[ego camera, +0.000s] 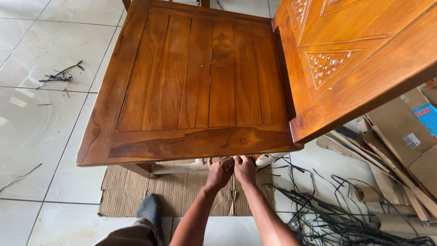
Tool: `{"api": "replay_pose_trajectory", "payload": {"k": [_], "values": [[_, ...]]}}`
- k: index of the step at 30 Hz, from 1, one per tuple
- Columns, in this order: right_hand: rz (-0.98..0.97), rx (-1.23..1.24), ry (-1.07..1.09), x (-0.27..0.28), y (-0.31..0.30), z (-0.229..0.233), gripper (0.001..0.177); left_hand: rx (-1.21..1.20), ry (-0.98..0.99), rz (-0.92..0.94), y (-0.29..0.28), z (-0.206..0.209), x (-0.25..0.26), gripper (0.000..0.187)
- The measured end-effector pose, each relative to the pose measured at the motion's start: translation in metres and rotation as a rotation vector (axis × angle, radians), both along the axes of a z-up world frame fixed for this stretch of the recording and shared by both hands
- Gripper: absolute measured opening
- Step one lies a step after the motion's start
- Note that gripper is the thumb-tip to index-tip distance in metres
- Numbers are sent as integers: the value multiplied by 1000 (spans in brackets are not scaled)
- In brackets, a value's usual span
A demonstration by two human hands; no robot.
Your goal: Wrapping a wooden chair leg with black plastic or rattan strips for protection or decoration
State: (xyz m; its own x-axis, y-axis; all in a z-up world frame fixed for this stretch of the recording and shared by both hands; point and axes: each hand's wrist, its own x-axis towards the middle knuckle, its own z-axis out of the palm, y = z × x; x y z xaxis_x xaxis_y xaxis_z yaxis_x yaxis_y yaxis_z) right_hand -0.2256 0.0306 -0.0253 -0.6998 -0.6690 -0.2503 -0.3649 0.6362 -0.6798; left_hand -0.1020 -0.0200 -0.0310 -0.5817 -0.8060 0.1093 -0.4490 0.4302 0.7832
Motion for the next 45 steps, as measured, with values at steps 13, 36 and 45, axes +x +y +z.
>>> {"api": "replay_pose_trajectory", "payload": {"k": [13, 36, 45], "values": [[20, -119, -177, 16, 16, 53, 60, 69, -47, -30, 6, 33, 1, 7], [-434, -533, -1240, 26, 44, -17, 31, 182, -270, 23, -3, 41, -13, 30], [-423, -460, -1092, 21, 33, -38, 13, 190, -353, 73, -11, -13, -26, 43]]}}
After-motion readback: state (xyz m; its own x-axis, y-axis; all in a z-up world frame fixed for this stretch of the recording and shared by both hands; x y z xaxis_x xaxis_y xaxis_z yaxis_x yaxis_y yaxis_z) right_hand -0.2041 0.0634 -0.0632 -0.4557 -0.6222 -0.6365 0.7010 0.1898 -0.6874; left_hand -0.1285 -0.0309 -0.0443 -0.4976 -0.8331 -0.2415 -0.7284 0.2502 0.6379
